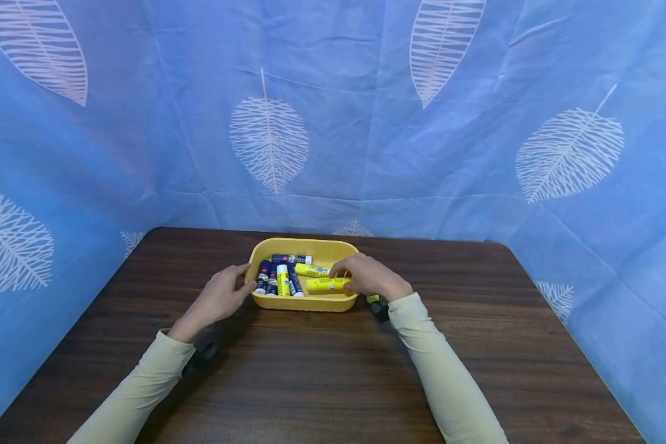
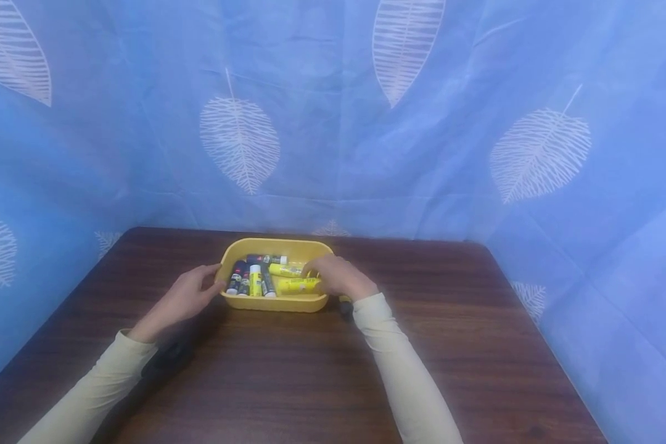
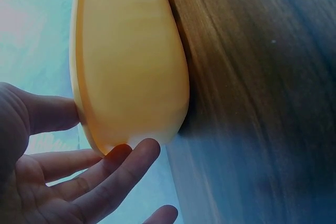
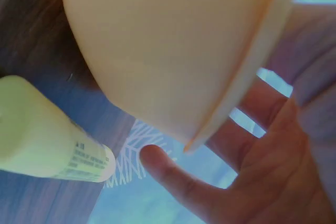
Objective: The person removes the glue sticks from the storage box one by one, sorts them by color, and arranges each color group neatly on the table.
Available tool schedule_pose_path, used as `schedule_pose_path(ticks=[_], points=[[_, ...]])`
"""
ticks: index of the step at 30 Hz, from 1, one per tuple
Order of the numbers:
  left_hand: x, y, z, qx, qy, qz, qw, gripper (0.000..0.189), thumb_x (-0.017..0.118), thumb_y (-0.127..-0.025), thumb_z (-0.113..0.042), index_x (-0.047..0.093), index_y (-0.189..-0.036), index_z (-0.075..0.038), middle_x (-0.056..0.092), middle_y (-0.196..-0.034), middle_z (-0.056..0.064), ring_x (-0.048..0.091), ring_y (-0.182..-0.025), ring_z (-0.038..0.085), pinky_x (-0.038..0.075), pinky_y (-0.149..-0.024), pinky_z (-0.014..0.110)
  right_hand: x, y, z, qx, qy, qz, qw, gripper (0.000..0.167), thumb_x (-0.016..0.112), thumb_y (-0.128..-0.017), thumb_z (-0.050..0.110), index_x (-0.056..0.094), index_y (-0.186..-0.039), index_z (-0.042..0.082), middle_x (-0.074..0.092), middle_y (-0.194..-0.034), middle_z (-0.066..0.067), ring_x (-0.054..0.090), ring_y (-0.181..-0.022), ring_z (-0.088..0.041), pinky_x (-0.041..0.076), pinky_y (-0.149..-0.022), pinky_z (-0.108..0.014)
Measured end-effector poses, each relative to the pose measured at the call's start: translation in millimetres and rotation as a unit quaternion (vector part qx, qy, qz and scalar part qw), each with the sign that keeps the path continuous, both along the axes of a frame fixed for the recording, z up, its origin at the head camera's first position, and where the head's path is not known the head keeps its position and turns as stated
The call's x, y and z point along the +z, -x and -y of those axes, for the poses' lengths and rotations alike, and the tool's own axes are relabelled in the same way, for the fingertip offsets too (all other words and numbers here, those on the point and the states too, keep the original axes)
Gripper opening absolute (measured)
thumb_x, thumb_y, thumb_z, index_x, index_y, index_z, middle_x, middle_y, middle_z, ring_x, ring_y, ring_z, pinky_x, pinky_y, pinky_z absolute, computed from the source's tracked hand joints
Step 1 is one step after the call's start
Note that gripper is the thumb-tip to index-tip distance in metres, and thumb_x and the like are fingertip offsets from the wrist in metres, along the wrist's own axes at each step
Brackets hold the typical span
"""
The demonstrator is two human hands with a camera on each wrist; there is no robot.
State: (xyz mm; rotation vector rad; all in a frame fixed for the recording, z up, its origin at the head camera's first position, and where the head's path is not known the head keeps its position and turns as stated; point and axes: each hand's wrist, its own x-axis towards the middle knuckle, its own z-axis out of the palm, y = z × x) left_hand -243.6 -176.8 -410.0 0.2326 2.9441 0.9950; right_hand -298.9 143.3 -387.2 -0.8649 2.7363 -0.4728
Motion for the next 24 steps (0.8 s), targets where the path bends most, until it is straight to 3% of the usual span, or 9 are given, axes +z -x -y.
schedule_pose_path(ticks=[6, 24], points=[[-1.0, 0.8, 0.2, -0.005, 0.0, -0.004, 1.0, 0.056, 0.061, -0.104, -0.019, 0.044, -0.149, 0.008, 0.06, -0.13, 0.026, 0.06, -0.094, 0.027, 0.058, -0.077, 0.039, 2.3, -4.0, -6, -0.005, 0.009, -0.03, 0.9995, 0.038, 0.072, -0.094, 0.002, 0.071, -0.131, 0.014, 0.071, -0.128, -0.004, 0.067, -0.115, -0.023, 0.056, -0.094, -0.041], [-1.1, -0.2, 0.0, -0.001, 0.002, -0.008, 1.0, 0.056, 0.061, -0.104, -0.019, 0.044, -0.149, 0.008, 0.061, -0.129, 0.026, 0.059, -0.091, 0.026, 0.054, -0.07, 0.034, 35.1, -18.8, -45, -0.039, 0.066, -0.108, 0.9912, 0.039, 0.074, -0.093, 0.005, 0.07, -0.131, 0.013, 0.071, -0.126, -0.007, 0.068, -0.109, -0.025, 0.056, -0.092, -0.045]])
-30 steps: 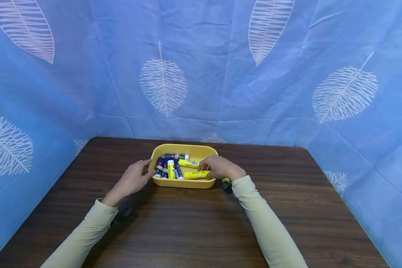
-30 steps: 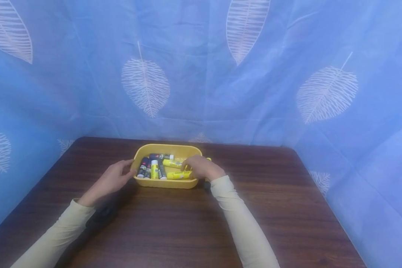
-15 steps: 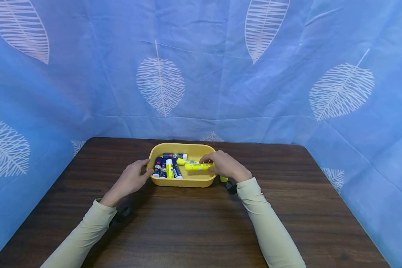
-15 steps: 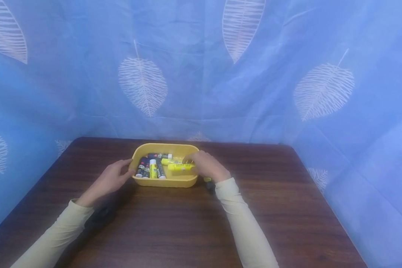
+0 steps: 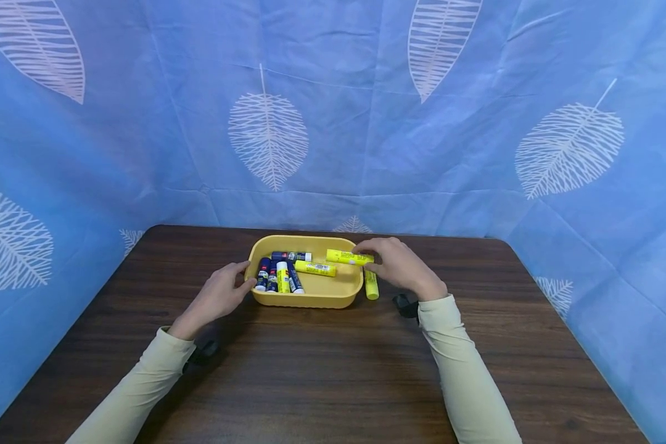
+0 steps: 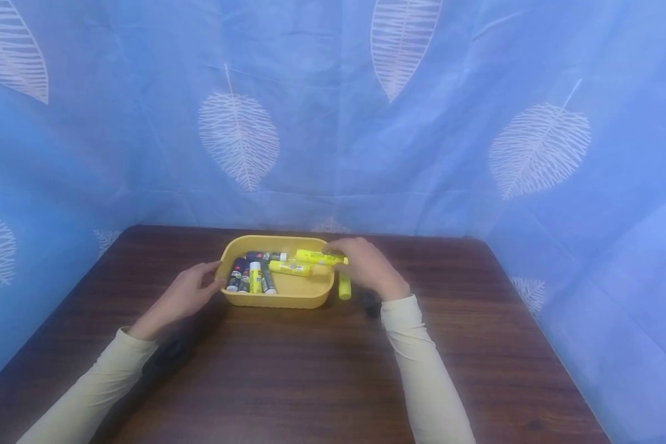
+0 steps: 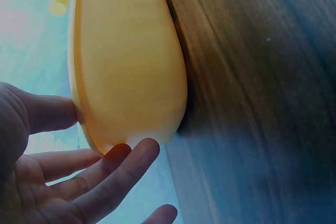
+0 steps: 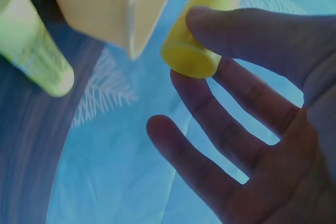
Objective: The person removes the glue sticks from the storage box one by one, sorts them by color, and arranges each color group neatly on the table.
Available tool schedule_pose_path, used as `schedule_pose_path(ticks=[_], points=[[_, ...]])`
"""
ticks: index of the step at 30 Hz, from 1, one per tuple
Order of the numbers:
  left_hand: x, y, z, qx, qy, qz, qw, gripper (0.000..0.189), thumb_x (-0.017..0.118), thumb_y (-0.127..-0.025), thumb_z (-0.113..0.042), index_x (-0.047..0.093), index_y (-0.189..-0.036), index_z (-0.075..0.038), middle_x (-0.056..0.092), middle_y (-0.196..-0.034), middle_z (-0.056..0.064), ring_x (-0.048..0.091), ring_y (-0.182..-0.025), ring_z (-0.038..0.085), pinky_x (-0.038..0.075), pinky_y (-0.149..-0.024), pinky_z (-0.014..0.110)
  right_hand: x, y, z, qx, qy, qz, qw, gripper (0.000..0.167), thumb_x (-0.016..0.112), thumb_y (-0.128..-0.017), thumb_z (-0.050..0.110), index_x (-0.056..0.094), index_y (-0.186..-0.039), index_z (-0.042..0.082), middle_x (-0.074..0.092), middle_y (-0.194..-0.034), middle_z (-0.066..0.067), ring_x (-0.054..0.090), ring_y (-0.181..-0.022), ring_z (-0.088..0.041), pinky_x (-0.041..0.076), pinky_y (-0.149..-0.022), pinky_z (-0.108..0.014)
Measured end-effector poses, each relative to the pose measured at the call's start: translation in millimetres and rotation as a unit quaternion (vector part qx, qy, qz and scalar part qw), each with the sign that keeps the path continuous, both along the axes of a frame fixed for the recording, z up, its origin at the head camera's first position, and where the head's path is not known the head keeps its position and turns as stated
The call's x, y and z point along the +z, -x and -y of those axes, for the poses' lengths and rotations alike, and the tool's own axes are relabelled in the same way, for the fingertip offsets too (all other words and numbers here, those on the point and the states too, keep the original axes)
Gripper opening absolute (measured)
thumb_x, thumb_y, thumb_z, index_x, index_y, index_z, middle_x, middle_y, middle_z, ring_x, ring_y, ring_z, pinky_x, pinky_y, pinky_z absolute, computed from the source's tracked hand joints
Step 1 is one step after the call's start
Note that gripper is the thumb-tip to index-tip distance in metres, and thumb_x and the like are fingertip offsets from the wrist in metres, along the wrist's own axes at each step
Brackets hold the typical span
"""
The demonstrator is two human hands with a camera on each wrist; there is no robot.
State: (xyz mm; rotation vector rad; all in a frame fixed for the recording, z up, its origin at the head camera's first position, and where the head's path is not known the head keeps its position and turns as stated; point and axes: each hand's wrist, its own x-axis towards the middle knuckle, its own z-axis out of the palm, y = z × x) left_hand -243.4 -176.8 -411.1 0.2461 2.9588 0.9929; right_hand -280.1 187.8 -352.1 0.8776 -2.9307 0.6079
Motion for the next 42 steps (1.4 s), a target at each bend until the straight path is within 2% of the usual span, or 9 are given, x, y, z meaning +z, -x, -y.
schedule_pose_path(ticks=[8, 16, 23, 27, 31, 35, 40, 42], points=[[0.8, -0.7, 0.3, -0.004, -0.001, 0.003, 1.0, 0.056, 0.06, -0.104, -0.02, 0.044, -0.149, 0.008, 0.06, -0.131, 0.026, 0.059, -0.093, 0.027, 0.055, -0.073, 0.036, 4.2, -2.8, -26, -0.046, 0.026, -0.015, 0.9985, 0.035, 0.073, -0.096, 0.012, 0.07, -0.13, 0.016, 0.072, -0.122, -0.004, 0.068, -0.102, -0.022, 0.055, -0.086, -0.045], [0.8, -1.6, 1.3, -0.006, -0.001, -0.002, 1.0, 0.056, 0.061, -0.104, -0.019, 0.043, -0.149, 0.009, 0.061, -0.128, 0.026, 0.059, -0.092, 0.026, 0.054, -0.072, 0.036, 3.6, -7.6, -45, -0.096, 0.042, -0.015, 0.9944, 0.042, 0.074, -0.095, 0.013, 0.065, -0.135, 0.012, 0.071, -0.121, -0.012, 0.069, -0.102, -0.03, 0.056, -0.083, -0.049], [-1.6, -0.7, 2.2, -0.005, -0.001, 0.0, 1.0, 0.057, 0.061, -0.104, -0.02, 0.043, -0.149, 0.009, 0.062, -0.126, 0.025, 0.059, -0.09, 0.026, 0.054, -0.07, 0.034, -4.6, -9.5, -59, -0.14, 0.05, -0.025, 0.9886, 0.045, 0.074, -0.095, 0.015, 0.062, -0.137, 0.01, 0.071, -0.12, -0.017, 0.069, -0.102, -0.034, 0.056, -0.083, -0.052], [-1.8, -0.5, 2.3, -0.006, -0.003, 0.002, 1.0, 0.057, 0.061, -0.104, -0.02, 0.043, -0.149, 0.008, 0.062, -0.124, 0.024, 0.059, -0.089, 0.025, 0.053, -0.068, 0.033, -9.7, -11.7, -67, -0.161, 0.099, 0.008, 0.982, 0.047, 0.073, -0.096, 0.017, 0.059, -0.141, 0.011, 0.068, -0.123, -0.019, 0.069, -0.108, -0.037, 0.057, -0.085, -0.052], [-1.5, -0.4, 2.4, -0.006, -0.003, 0.003, 1.0, 0.056, 0.061, -0.104, -0.02, 0.043, -0.149, 0.008, 0.062, -0.123, 0.024, 0.058, -0.087, 0.024, 0.053, -0.067, 0.032, -14.4, -14.0, -76, -0.18, 0.151, 0.06, 0.97, 0.05, 0.07, -0.098, 0.022, 0.056, -0.145, 0.011, 0.067, -0.125, -0.02, 0.069, -0.11, -0.038, 0.058, -0.083, -0.049], [-1.2, -0.2, 2.5, -0.006, -0.004, 0.0, 1.0, 0.056, 0.061, -0.104, -0.019, 0.043, -0.149, 0.009, 0.063, -0.119, 0.022, 0.057, -0.084, 0.023, 0.051, -0.065, 0.031, -24.2, -12.8, -81, -0.196, 0.169, 0.103, 0.9605, 0.053, 0.067, -0.1, 0.024, 0.051, -0.149, 0.01, 0.067, -0.126, -0.023, 0.071, -0.104, -0.037, 0.059, -0.083, -0.048], [-0.9, -0.6, 2.0, -0.008, -0.008, 0.0, 0.9999, 0.056, 0.061, -0.104, -0.019, 0.044, -0.149, 0.009, 0.063, -0.113, 0.02, 0.057, -0.08, 0.022, 0.049, -0.063, 0.03, -41.4, -10.0, -83, -0.196, 0.185, 0.137, 0.9533, 0.058, 0.063, -0.103, 0.02, 0.042, -0.155, 0.008, 0.067, -0.126, -0.026, 0.073, -0.098, -0.037, 0.057, -0.09, -0.053], [-0.7, -0.6, 1.9, -0.009, -0.009, 0.0, 0.9999, 0.056, 0.061, -0.104, -0.019, 0.044, -0.149, 0.009, 0.063, -0.113, 0.02, 0.057, -0.08, 0.022, 0.049, -0.062, 0.03, -46.6, -9.7, -83, -0.194, 0.19, 0.147, 0.9512, 0.059, 0.061, -0.104, 0.019, 0.039, -0.157, 0.008, 0.068, -0.125, -0.026, 0.073, -0.096, -0.037, 0.057, -0.089, -0.052]])
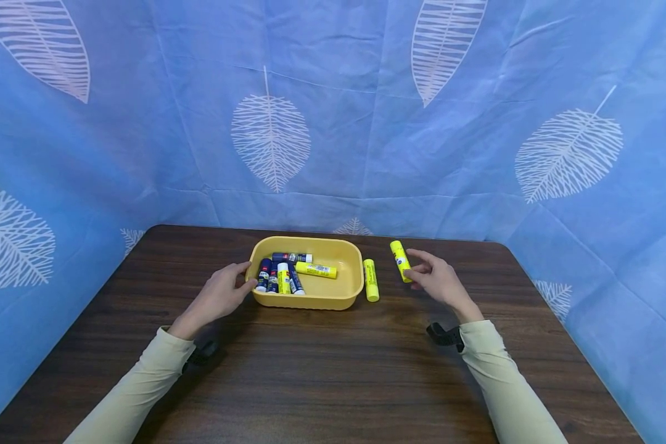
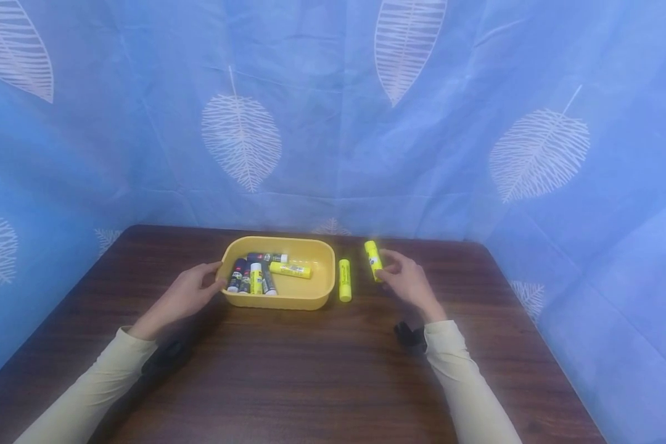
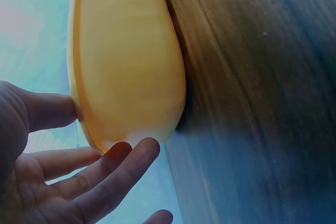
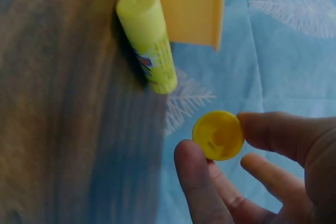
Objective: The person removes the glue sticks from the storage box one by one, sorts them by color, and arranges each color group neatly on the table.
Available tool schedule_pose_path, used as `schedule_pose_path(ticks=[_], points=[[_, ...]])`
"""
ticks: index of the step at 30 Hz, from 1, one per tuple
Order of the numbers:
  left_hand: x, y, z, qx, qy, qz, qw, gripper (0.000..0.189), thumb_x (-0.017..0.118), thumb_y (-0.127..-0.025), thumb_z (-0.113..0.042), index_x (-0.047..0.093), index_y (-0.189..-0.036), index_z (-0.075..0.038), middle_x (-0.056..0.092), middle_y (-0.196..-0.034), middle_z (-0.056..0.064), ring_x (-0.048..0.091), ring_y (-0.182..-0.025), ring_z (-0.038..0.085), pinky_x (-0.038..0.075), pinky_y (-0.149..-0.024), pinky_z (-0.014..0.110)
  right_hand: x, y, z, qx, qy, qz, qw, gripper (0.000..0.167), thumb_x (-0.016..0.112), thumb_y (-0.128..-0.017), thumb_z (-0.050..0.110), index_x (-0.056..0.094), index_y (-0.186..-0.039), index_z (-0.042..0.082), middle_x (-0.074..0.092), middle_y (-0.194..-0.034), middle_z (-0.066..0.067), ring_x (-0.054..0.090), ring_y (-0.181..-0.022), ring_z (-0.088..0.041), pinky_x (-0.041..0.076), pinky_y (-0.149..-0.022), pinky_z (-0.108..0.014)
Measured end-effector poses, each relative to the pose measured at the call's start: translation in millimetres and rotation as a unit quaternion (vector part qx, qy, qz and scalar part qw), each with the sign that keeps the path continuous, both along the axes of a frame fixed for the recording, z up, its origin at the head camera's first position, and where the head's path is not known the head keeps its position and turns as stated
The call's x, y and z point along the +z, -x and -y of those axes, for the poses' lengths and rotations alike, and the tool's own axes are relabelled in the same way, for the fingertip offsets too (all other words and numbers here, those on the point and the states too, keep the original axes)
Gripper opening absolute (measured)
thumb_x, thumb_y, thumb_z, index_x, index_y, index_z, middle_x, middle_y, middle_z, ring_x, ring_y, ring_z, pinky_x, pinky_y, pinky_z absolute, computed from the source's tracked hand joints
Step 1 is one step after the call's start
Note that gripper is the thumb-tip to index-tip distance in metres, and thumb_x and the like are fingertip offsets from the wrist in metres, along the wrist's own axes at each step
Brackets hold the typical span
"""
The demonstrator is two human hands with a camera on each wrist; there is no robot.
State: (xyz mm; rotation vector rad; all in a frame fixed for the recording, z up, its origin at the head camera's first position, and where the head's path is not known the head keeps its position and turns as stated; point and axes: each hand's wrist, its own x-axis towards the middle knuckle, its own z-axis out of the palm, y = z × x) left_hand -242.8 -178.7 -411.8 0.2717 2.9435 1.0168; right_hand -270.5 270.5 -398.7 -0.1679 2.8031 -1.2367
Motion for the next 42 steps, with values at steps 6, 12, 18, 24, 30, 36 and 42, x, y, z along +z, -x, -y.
schedule_pose_path(ticks=[6, 12, 18, 24, 30, 36, 42], points=[[-0.2, 1.0, -0.1, 0.0, 0.001, -0.001, 1.0, 0.056, 0.061, -0.103, -0.019, 0.044, -0.149, 0.009, 0.063, -0.117, 0.021, 0.058, -0.083, 0.022, 0.05, -0.064, 0.03, -14.7, 2.0, 1, 0.003, 0.037, 0.038, 0.9986, 0.055, 0.058, -0.105, 0.015, 0.04, -0.155, 0.003, 0.064, -0.128, -0.032, 0.074, -0.092, -0.031, 0.062, -0.08, -0.04], [0.1, 0.8, -0.4, 0.005, -0.001, 0.005, 1.0, 0.056, 0.061, -0.104, -0.019, 0.043, -0.15, 0.008, 0.063, -0.116, 0.021, 0.057, -0.081, 0.022, 0.05, -0.062, 0.029, -27.2, 5.2, 3, 0.003, 0.047, 0.069, 0.9965, 0.05, 0.058, -0.105, 0.017, 0.046, -0.152, 0.002, 0.064, -0.127, -0.031, 0.075, -0.087, -0.022, 0.062, -0.075, -0.034], [-0.1, 0.9, -0.2, 0.005, -0.005, 0.007, 1.0, 0.056, 0.062, -0.103, -0.019, 0.044, -0.149, 0.008, 0.063, -0.114, 0.021, 0.056, -0.08, 0.022, 0.049, -0.062, 0.029, -29.7, 4.2, 8, 0.018, 0.042, 0.073, 0.9963, 0.047, 0.059, -0.104, 0.016, 0.051, -0.148, 0.001, 0.07, -0.117, -0.025, 0.075, -0.084, -0.022, 0.062, -0.073, -0.033], [-0.6, 1.4, 0.3, 0.004, -0.004, 0.005, 1.0, 0.056, 0.061, -0.104, -0.019, 0.044, -0.149, 0.008, 0.063, -0.116, 0.021, 0.058, -0.081, 0.022, 0.051, -0.063, 0.03, -26.5, 0.5, 12, 0.023, 0.001, 0.062, 0.9978, 0.047, 0.063, -0.102, 0.019, 0.055, -0.145, 0.002, 0.073, -0.112, -0.02, 0.073, -0.083, -0.022, 0.061, -0.072, -0.035], [-0.4, 0.4, -0.4, 0.008, -0.002, 0.007, 0.9999, 0.056, 0.062, -0.103, -0.019, 0.044, -0.149, 0.008, 0.063, -0.115, 0.021, 0.057, -0.082, 0.023, 0.051, -0.064, 0.03, -26.6, 0.5, 15, 0.024, -0.055, 0.065, 0.9961, 0.051, 0.07, -0.098, 0.027, 0.057, -0.142, 0.006, 0.077, -0.106, -0.014, 0.07, -0.076, -0.019, 0.058, -0.07, -0.035], [-0.1, 0.2, -0.7, 0.008, -0.001, 0.003, 1.0, 0.056, 0.062, -0.103, -0.019, 0.044, -0.149, 0.008, 0.063, -0.114, 0.02, 0.057, -0.081, 0.023, 0.051, -0.063, 0.03, -28.0, 2.8, 17, 0.028, -0.073, 0.059, 0.9952, 0.052, 0.071, -0.097, 0.029, 0.057, -0.141, 0.005, 0.077, -0.099, -0.009, 0.069, -0.071, -0.017, 0.056, -0.067, -0.034], [-0.4, 0.4, -1.4, 0.011, -0.001, 0.006, 0.9999, 0.057, 0.062, -0.103, -0.019, 0.044, -0.149, 0.008, 0.063, -0.115, 0.021, 0.057, -0.082, 0.023, 0.051, -0.064, 0.03, -27.7, 4.2, 20, 0.023, -0.067, 0.059, 0.9957, 0.053, 0.073, -0.096, 0.028, 0.056, -0.14, 0.003, 0.076, -0.097, -0.01, 0.07, -0.071, -0.018, 0.058, -0.067, -0.035]])
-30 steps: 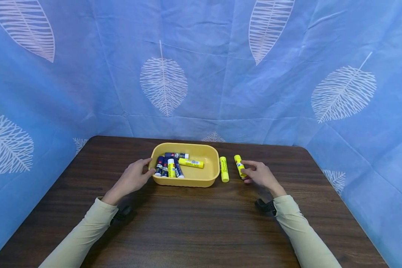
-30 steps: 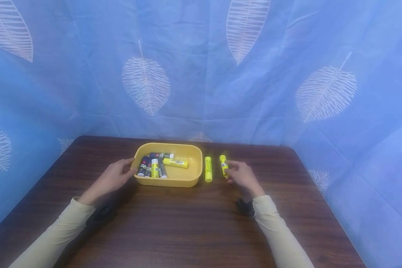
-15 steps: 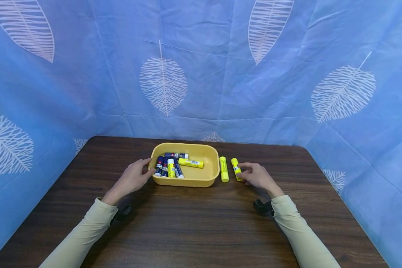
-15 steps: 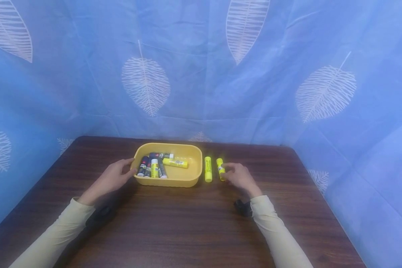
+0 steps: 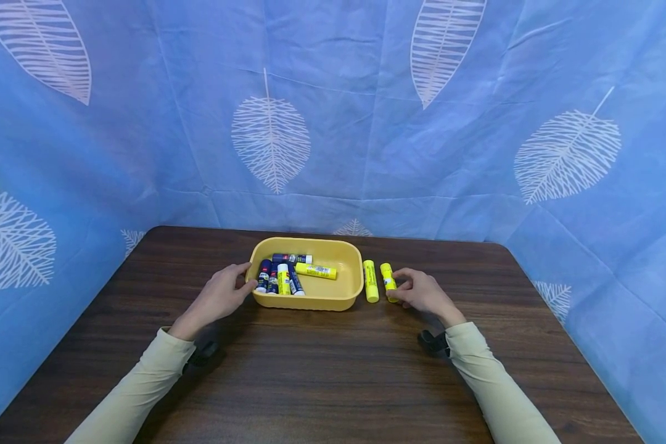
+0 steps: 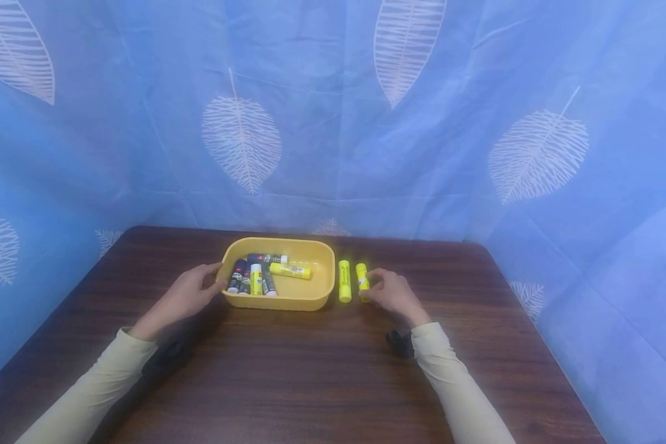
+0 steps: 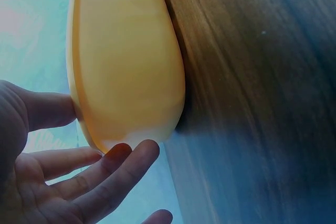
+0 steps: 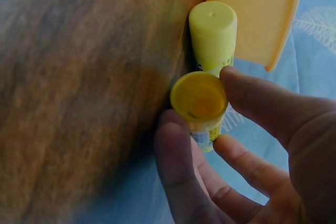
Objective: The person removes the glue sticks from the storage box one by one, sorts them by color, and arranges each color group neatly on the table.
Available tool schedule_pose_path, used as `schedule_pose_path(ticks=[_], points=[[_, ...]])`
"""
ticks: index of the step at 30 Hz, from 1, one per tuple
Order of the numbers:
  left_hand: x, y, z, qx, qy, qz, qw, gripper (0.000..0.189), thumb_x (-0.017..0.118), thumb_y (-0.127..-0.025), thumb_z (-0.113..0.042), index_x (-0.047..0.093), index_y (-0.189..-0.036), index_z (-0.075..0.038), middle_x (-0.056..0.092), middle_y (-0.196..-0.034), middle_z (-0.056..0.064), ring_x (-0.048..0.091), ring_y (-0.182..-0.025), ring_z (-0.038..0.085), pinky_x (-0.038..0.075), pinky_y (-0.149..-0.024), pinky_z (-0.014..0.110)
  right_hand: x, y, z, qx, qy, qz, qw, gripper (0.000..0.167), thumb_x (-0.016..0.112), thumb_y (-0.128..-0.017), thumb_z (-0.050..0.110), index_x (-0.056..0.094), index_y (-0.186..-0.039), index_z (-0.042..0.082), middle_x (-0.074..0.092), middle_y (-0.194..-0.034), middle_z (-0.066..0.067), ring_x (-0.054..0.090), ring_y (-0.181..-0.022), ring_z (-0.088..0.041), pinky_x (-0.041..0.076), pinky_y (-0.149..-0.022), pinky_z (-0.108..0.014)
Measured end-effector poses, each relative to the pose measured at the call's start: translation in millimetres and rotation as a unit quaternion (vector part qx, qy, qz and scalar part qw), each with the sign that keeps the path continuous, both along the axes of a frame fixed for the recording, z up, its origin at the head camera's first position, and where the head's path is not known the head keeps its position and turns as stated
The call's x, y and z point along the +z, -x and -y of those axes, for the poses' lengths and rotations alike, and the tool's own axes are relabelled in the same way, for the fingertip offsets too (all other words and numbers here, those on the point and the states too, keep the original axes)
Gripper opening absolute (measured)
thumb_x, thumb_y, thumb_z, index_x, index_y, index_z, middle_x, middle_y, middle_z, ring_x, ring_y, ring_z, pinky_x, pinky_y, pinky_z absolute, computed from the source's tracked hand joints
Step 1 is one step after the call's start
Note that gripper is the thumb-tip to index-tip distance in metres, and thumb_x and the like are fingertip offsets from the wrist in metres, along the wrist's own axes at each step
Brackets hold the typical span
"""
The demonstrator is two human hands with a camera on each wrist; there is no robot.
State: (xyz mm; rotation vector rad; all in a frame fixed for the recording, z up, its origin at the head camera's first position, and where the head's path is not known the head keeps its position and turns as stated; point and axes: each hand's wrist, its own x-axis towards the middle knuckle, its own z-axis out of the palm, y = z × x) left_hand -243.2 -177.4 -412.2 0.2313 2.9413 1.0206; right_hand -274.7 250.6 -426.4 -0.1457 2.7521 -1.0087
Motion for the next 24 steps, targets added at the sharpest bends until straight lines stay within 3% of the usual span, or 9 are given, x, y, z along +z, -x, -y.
schedule_pose_path(ticks=[11, 24], points=[[2.7, -1.7, 1.6, -0.016, 0.01, -0.016, 0.9997, 0.056, 0.06, -0.104, -0.02, 0.044, -0.148, 0.01, 0.061, -0.13, 0.026, 0.061, -0.096, 0.027, 0.055, -0.075, 0.038, 0.1, -0.7, 3.6, 0.006, 0.0, -0.015, 0.9999, 0.055, 0.073, -0.096, 0.027, 0.055, -0.141, 0.0, 0.075, -0.095, -0.01, 0.07, -0.072, -0.018, 0.058, -0.067, -0.036], [2.8, -2.8, 0.7, -0.014, 0.008, -0.016, 0.9998, 0.056, 0.06, -0.104, -0.02, 0.045, -0.148, 0.009, 0.061, -0.131, 0.026, 0.06, -0.095, 0.027, 0.056, -0.077, 0.04, -1.4, 2.0, 5.1, 0.006, -0.013, -0.02, 0.9997, 0.055, 0.073, -0.096, 0.029, 0.056, -0.141, 0.002, 0.075, -0.095, -0.008, 0.068, -0.071, -0.016, 0.058, -0.066, -0.035]])
